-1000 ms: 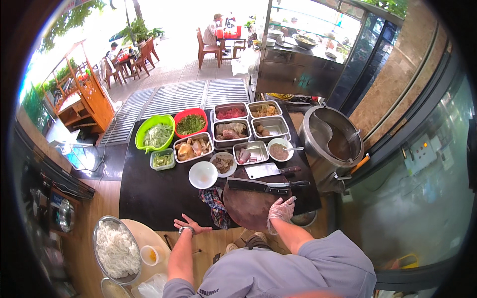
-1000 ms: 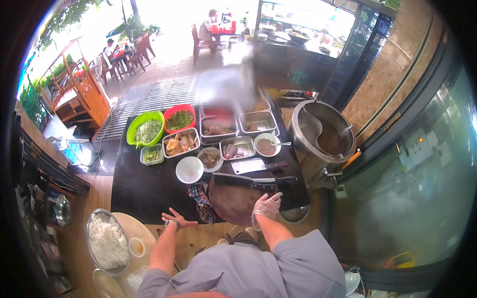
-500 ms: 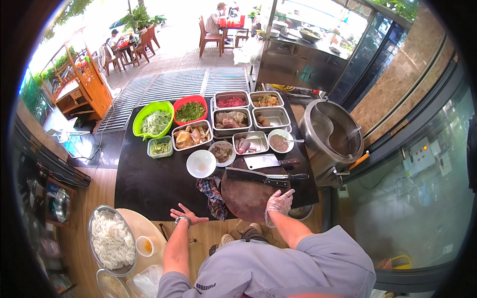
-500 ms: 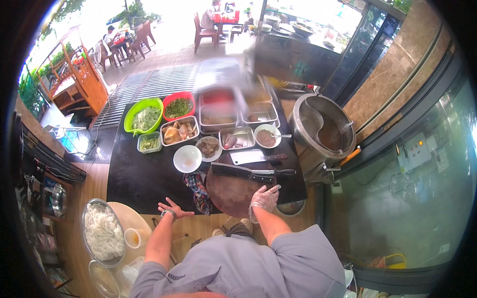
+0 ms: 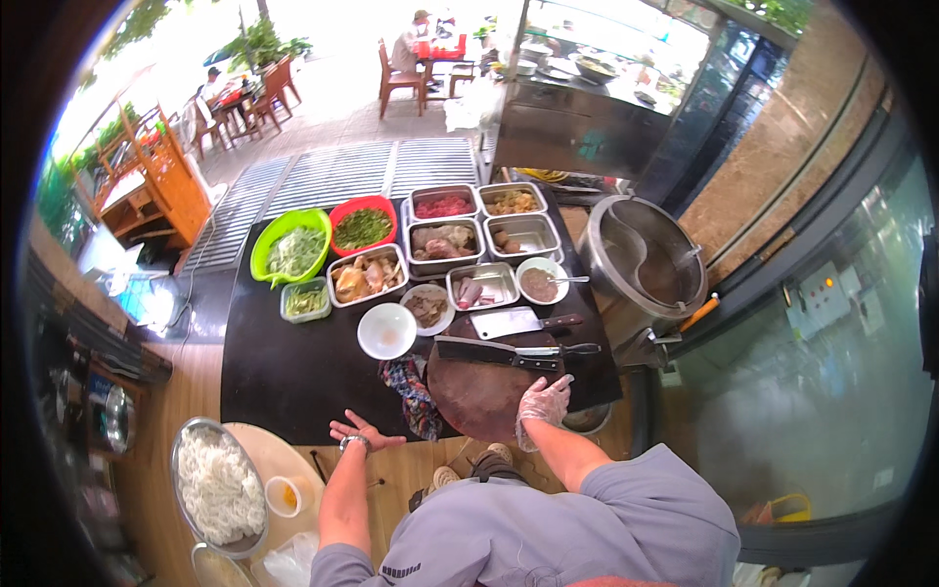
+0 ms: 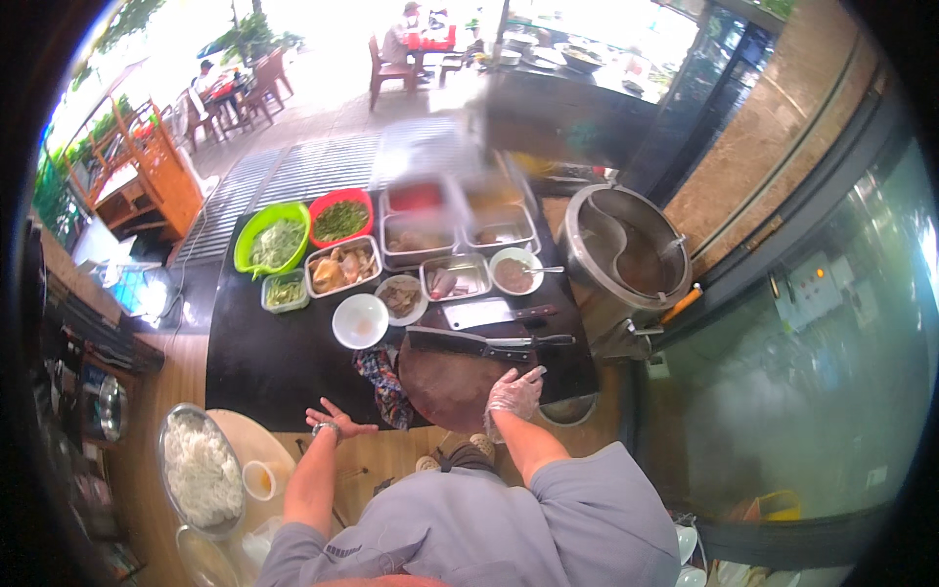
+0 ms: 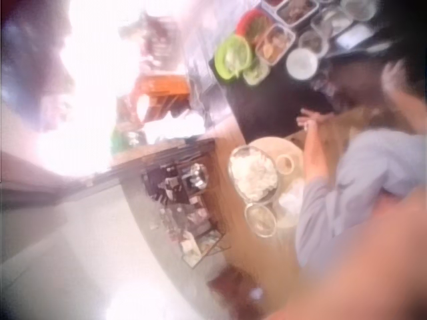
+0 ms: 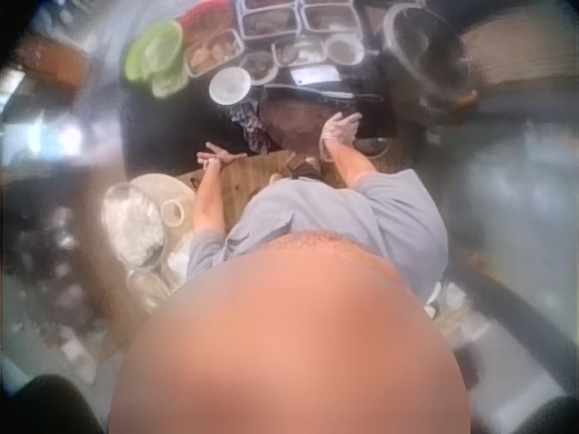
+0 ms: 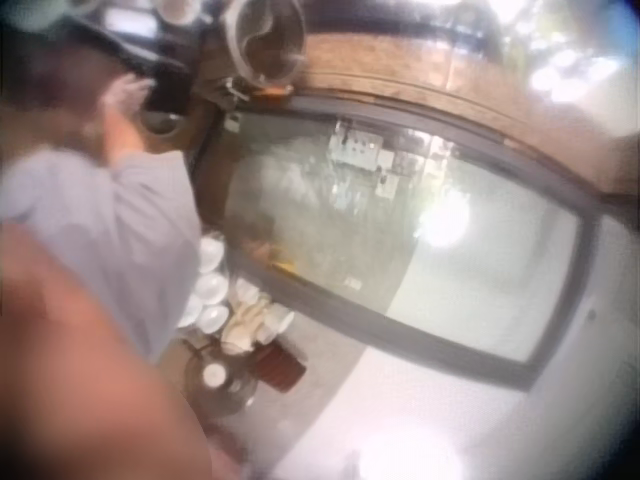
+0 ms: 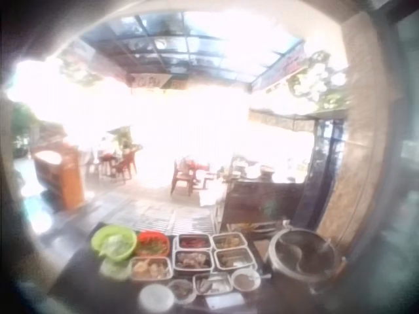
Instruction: The person assembles bowls of noodle soup by placing noodles, sliced meat, and vegetables into bowls, then ladles broth over the ingredients. The person hands the completed bowls to a coworker for serving.
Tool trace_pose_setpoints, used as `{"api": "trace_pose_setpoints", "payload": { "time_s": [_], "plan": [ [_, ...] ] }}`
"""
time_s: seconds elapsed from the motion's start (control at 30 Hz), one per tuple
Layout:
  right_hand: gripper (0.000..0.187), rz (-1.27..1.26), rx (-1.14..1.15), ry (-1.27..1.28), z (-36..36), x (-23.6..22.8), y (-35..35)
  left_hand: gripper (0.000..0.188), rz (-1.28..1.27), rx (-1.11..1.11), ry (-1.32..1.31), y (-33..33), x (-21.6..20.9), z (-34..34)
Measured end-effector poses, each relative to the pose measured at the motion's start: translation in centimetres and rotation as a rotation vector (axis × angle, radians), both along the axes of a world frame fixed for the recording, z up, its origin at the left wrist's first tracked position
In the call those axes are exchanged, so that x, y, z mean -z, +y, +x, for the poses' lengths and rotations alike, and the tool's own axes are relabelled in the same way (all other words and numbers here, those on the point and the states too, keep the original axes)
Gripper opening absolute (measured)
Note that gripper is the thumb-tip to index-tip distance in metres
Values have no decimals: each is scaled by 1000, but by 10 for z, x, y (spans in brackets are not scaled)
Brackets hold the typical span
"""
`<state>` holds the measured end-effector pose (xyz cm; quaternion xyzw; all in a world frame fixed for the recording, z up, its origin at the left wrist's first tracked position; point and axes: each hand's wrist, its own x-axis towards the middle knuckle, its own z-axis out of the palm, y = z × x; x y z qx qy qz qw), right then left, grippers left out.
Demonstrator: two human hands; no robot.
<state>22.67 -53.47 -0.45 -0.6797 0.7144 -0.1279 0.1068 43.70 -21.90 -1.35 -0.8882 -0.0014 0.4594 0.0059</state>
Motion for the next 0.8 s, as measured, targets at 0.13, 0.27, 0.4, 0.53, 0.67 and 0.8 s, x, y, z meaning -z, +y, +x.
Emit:
{"api": "trace_pose_setpoints", "payload": {
  "time_s": [0.13,0.27,0.4,0.53,0.67,0.8],
  "plan": [
    [73,28,11,-30,6,-7,1,180,22,4,7,7,6,1],
    [73,24,24,-30,0,-1,-2,177,53,52,38,-3,-3,2],
    [72,-22,17,-33,1,7,-2,176,50,50,35,-2,-7,1],
    [72,25,3,-39,9,2,2,176,37,39,30,5,-11,1],
    [72,16,21,-27,0,0,-1,176,26,49,29,-3,-7,0],
    [72,-3,16,-22,-1,3,-2,177,31,45,30,-3,-6,0]
  ]
}}
